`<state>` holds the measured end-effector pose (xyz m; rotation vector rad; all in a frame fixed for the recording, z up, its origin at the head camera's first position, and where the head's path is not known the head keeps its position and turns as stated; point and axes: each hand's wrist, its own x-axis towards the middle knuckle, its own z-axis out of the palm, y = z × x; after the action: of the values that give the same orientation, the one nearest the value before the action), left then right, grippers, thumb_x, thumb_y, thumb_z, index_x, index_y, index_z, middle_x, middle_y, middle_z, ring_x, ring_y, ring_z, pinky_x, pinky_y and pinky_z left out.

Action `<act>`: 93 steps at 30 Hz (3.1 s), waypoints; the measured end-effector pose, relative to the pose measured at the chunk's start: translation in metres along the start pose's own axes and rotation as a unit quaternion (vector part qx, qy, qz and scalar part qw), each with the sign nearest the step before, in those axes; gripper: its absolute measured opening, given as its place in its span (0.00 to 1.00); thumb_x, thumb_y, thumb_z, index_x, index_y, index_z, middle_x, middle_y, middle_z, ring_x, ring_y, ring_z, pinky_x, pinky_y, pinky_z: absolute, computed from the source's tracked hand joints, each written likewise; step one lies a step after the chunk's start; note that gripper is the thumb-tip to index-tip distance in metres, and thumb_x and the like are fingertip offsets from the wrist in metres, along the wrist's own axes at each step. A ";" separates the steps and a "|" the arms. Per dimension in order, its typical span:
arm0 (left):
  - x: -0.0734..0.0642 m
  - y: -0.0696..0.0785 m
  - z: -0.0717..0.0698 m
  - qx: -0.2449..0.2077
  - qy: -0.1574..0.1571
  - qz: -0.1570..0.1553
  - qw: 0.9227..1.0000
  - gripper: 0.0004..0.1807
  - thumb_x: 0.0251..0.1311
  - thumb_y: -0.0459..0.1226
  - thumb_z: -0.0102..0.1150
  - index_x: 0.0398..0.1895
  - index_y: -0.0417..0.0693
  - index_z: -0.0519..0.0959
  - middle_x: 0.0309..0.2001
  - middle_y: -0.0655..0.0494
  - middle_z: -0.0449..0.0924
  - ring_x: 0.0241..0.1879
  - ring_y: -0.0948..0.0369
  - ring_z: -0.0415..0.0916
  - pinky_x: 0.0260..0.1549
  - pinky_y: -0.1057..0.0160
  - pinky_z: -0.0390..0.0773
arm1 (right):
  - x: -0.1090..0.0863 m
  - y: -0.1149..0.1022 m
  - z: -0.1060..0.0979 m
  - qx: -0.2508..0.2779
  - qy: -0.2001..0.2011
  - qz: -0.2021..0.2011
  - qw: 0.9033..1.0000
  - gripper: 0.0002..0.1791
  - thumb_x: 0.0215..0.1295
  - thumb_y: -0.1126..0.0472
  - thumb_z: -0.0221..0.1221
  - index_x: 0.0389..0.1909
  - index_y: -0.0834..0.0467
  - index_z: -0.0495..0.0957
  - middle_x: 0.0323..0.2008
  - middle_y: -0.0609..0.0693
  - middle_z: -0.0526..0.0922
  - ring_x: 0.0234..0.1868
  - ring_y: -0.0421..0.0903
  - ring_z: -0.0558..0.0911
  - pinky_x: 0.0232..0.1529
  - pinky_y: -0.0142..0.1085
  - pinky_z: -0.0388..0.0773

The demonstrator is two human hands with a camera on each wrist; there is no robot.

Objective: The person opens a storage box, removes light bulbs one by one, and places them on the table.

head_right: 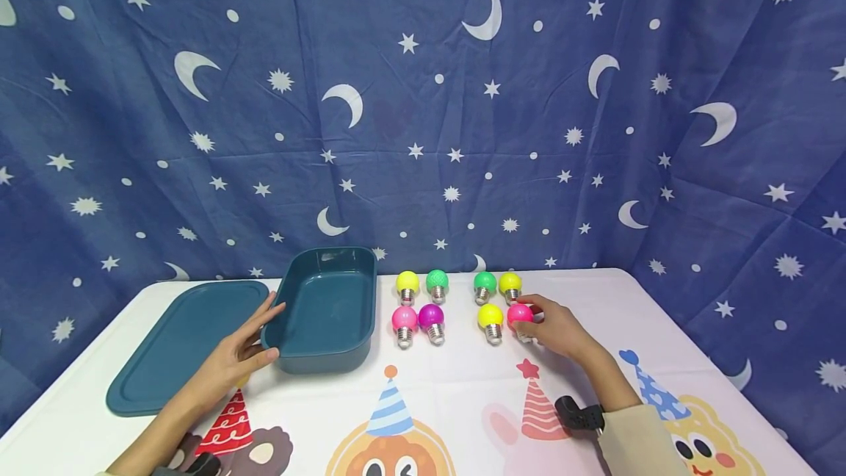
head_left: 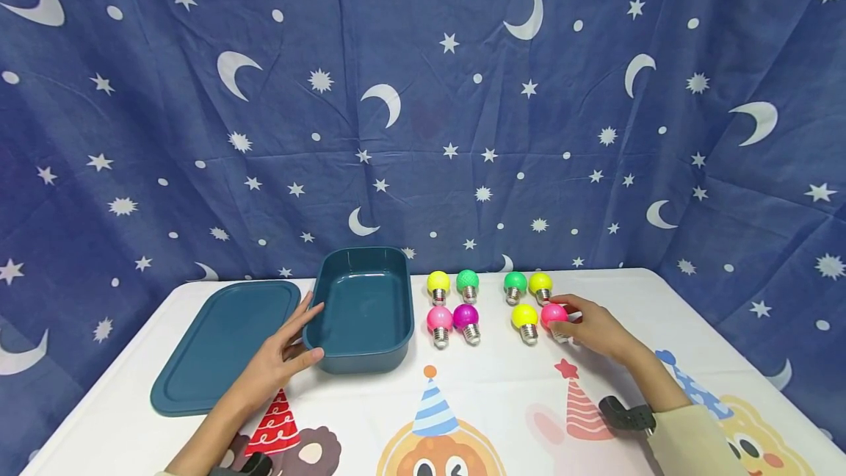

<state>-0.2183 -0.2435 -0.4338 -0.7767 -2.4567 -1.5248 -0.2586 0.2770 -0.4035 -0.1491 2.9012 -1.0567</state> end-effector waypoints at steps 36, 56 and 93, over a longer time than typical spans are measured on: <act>0.000 -0.001 0.001 -0.017 0.001 -0.004 1.000 0.36 0.63 0.33 0.59 0.74 0.50 0.57 0.76 0.47 0.37 0.67 0.36 0.51 0.54 0.78 0.62 | 0.004 0.005 0.002 0.001 0.016 -0.004 1.000 0.34 0.56 0.56 0.67 0.63 0.61 0.68 0.51 0.60 0.75 0.42 0.52 0.77 0.37 0.38 0.81; 0.000 0.003 0.000 -0.007 0.000 -0.002 1.000 0.36 0.63 0.33 0.58 0.74 0.49 0.57 0.76 0.47 0.37 0.67 0.36 0.52 0.53 0.78 0.62 | 0.002 0.002 -0.001 -0.008 0.020 -0.020 1.000 0.32 0.55 0.59 0.68 0.61 0.63 0.70 0.49 0.61 0.77 0.43 0.54 0.77 0.37 0.39 0.81; -0.001 0.003 0.000 -0.011 0.001 -0.008 1.000 0.36 0.63 0.34 0.58 0.74 0.49 0.57 0.76 0.47 0.36 0.68 0.35 0.50 0.53 0.79 0.61 | 0.005 0.009 0.003 -0.024 0.024 -0.018 0.999 0.33 0.55 0.58 0.68 0.61 0.63 0.71 0.49 0.60 0.77 0.46 0.55 0.76 0.41 0.42 0.81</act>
<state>-0.2163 -0.2423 -0.4319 -0.7589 -2.4547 -1.5596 -0.2643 0.2811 -0.4116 -0.1822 2.9798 -1.0108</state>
